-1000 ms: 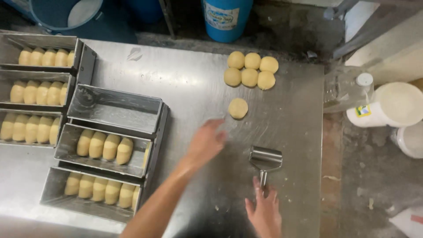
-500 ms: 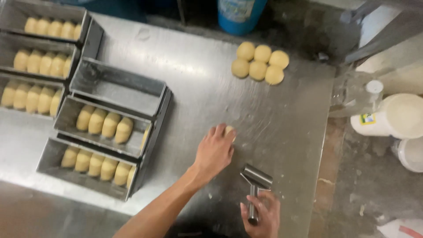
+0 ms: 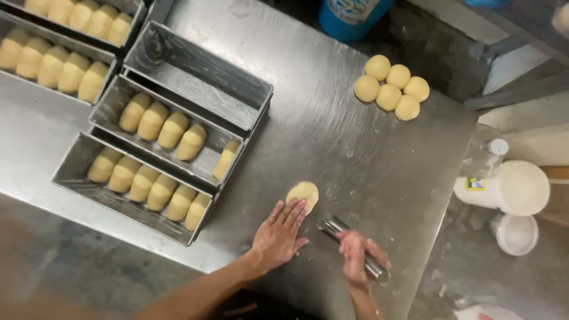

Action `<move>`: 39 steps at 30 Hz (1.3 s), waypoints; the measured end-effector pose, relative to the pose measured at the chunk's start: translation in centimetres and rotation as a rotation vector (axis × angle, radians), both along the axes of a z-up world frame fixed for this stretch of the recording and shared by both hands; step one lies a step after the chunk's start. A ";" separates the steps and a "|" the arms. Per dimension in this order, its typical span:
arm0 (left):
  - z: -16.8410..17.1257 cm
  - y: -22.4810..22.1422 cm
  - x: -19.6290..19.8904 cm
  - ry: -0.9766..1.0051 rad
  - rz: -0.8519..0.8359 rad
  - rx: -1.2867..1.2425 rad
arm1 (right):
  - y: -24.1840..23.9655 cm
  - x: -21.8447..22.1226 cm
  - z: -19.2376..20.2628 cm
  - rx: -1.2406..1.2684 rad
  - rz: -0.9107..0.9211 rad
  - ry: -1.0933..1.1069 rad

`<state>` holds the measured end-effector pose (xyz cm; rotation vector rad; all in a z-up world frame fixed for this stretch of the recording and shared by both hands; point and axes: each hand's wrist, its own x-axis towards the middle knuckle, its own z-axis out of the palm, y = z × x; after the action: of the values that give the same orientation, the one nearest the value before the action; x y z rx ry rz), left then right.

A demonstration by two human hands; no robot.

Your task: The recorder uses a rolling pin to flatten small portions of dough, rolls them up by hand into cylinders, and arranges them in metal loaf pans.

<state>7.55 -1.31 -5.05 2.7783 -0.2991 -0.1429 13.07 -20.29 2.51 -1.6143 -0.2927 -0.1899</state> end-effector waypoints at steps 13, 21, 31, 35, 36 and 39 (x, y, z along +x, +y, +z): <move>1.9 0.0 0.9 0.140 0.011 0.063 | 9.8 12.3 -7.2 0.007 0.158 0.019; 3.2 0.8 1.2 0.368 -0.072 0.027 | 11.0 4.0 -5.5 -0.158 0.047 -0.050; 5.3 3.1 -4.3 0.150 -0.043 -0.237 | 10.3 8.5 -5.4 0.121 -0.112 0.049; 5.5 4.9 -8.3 0.342 -0.002 -0.210 | 10.1 -0.9 -4.2 -0.179 0.022 -0.147; 5.6 5.8 -8.7 0.422 0.004 -0.212 | 10.6 -2.6 -4.0 -0.069 0.057 -0.122; 5.5 7.8 -8.9 0.436 -0.051 -0.144 | 10.0 -4.9 -2.7 -0.155 -0.011 -0.109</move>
<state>-1.37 6.46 0.47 2.5130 -0.2540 -0.6975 8.17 -10.32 -0.23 -1.7618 -0.3903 -0.2691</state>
